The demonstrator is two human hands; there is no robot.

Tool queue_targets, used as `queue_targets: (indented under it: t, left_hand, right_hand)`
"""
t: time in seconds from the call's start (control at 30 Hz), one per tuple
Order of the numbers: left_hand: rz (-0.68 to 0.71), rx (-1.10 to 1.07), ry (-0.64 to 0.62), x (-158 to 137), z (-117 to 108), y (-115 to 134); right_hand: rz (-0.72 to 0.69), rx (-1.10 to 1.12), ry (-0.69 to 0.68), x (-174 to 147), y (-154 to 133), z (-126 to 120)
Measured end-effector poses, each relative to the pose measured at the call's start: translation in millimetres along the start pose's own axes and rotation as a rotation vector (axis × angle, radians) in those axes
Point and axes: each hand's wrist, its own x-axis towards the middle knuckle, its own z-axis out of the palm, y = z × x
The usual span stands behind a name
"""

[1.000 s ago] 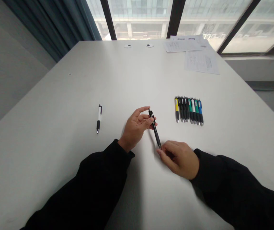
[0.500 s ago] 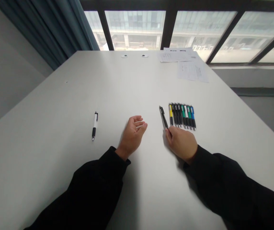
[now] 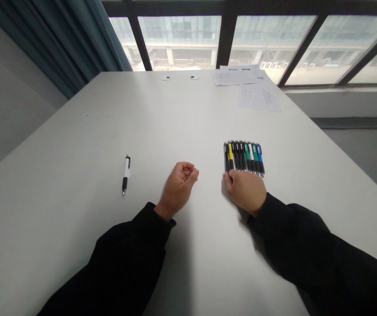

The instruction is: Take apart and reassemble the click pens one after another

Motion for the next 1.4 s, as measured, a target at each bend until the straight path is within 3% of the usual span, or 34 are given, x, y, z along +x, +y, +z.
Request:
queue_targets:
  t: [0.4, 0.6, 0.7, 0.77, 0.87, 0.93, 1.0, 1.1, 1.2, 1.3, 1.4]
  left_hand:
    - [-0.036, -0.036, 0.0, -0.6, 0.5, 4.3]
    - [0.003, 0.056, -0.015, -0.2, -6.9, 3.6]
    - [0.161, 0.428, 0.116, 5.9, -32.4, 5.2]
    - [0.315, 0.769, 0.263, 10.7, -58.9, 7.3]
    - [0.467, 1.093, 0.461, 11.8, -101.9, 8.2]
    - [0.428, 1.213, 0.572, 6.2, -126.3, 5.1]
    - [0.261, 1.284, 0.656, -2.8, -145.6, -0.4]
    - [0.052, 1.303, 0.602, -14.7, -164.4, -7.7]
    - [0.154, 1.26, 0.458, -19.1, -162.9, -6.6]
    - [0.34, 1.094, 0.23, -21.7, -129.1, 1.4]
    - [0.468, 0.842, 0.041, -27.4, -70.9, 7.8]
  right_hand:
    - [0.012, 0.013, 0.019, 1.3, 1.4, -0.6]
    - [-0.02, 0.065, 0.029, -2.1, 2.8, -1.4]
    - [-0.055, 0.093, 0.039, -5.1, 5.5, 0.2]
    - [-0.082, 0.113, 0.056, -6.8, 7.8, 2.3]
    - [-0.114, 0.144, 0.083, -8.6, 10.9, 5.5]
    - [-0.134, 0.163, 0.095, -9.4, 12.3, 7.1]
    - [-0.152, 0.181, 0.107, -10.0, 13.2, 8.5]
    - [-0.189, 0.227, 0.134, -10.8, 14.3, 10.2]
    - [-0.292, 0.341, 0.145, -11.2, 15.6, 10.6]
    - [-0.356, 0.582, 0.135, -11.5, 16.6, 9.3]
    - [-0.311, 0.888, 0.103, -11.9, 17.3, 8.4]
